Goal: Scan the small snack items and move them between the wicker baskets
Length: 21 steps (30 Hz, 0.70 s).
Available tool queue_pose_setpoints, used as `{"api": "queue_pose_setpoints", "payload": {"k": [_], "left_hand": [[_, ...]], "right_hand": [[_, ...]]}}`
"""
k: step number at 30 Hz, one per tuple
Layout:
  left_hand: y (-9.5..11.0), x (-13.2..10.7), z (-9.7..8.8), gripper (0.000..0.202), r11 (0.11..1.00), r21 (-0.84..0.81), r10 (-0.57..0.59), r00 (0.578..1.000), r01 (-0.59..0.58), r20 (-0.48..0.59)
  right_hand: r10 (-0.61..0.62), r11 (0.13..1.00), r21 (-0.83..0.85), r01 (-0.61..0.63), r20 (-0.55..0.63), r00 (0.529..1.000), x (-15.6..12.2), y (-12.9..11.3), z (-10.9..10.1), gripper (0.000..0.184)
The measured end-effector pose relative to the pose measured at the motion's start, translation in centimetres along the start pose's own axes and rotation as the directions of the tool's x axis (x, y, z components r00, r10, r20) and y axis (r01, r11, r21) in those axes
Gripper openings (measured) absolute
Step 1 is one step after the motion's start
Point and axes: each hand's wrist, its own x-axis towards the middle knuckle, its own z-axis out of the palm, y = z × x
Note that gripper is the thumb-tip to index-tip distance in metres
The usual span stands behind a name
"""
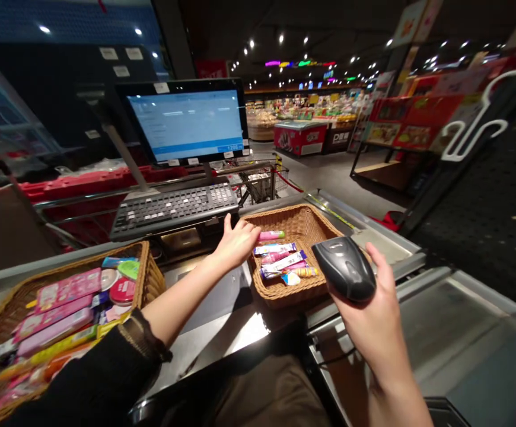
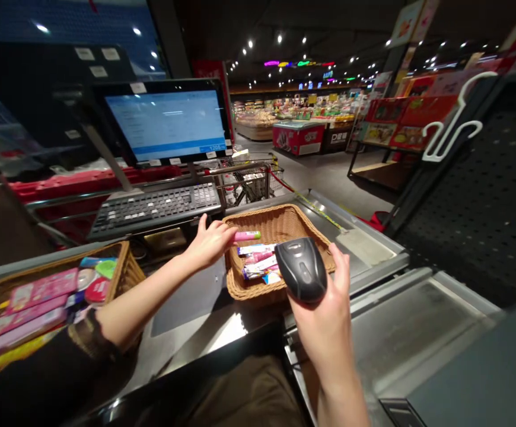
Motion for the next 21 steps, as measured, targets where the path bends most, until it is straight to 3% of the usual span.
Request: {"api": "queue_pose_setpoints", "payload": {"k": [4, 9, 16, 21], "left_hand": [[4.1, 4.4, 1.8, 0.025, 0.996, -0.081, 0.047, 0.970, -0.028, 0.240], [7.6, 7.7, 4.9, 0.023, 0.984, -0.177, 0.083, 0.869, 0.006, 0.489], [9.3, 8.3, 8.8, 0.034, 0.989, -0.142, 0.065, 0.781, 0.030, 0.621], [9.9, 8.2, 9.4, 0.030, 0.991, -0.132, 0.088, 0.800, -0.012, 0.593]], "right_hand": [[0.100, 0.995, -0.010, -0.101, -0.061, 0.993, 0.5, 0.8, -1.1, 0.083], [0.122, 0.991, -0.040, -0.125, -0.071, 0.990, 0.6, 1.6, -1.7, 0.082], [0.151, 0.986, -0.055, -0.155, -0.073, 0.986, 0.8, 2.1, -1.7, 0.081], [0.156, 0.986, -0.050, -0.160, -0.088, 0.984, 0.9, 2.5, -1.4, 0.077]]}}
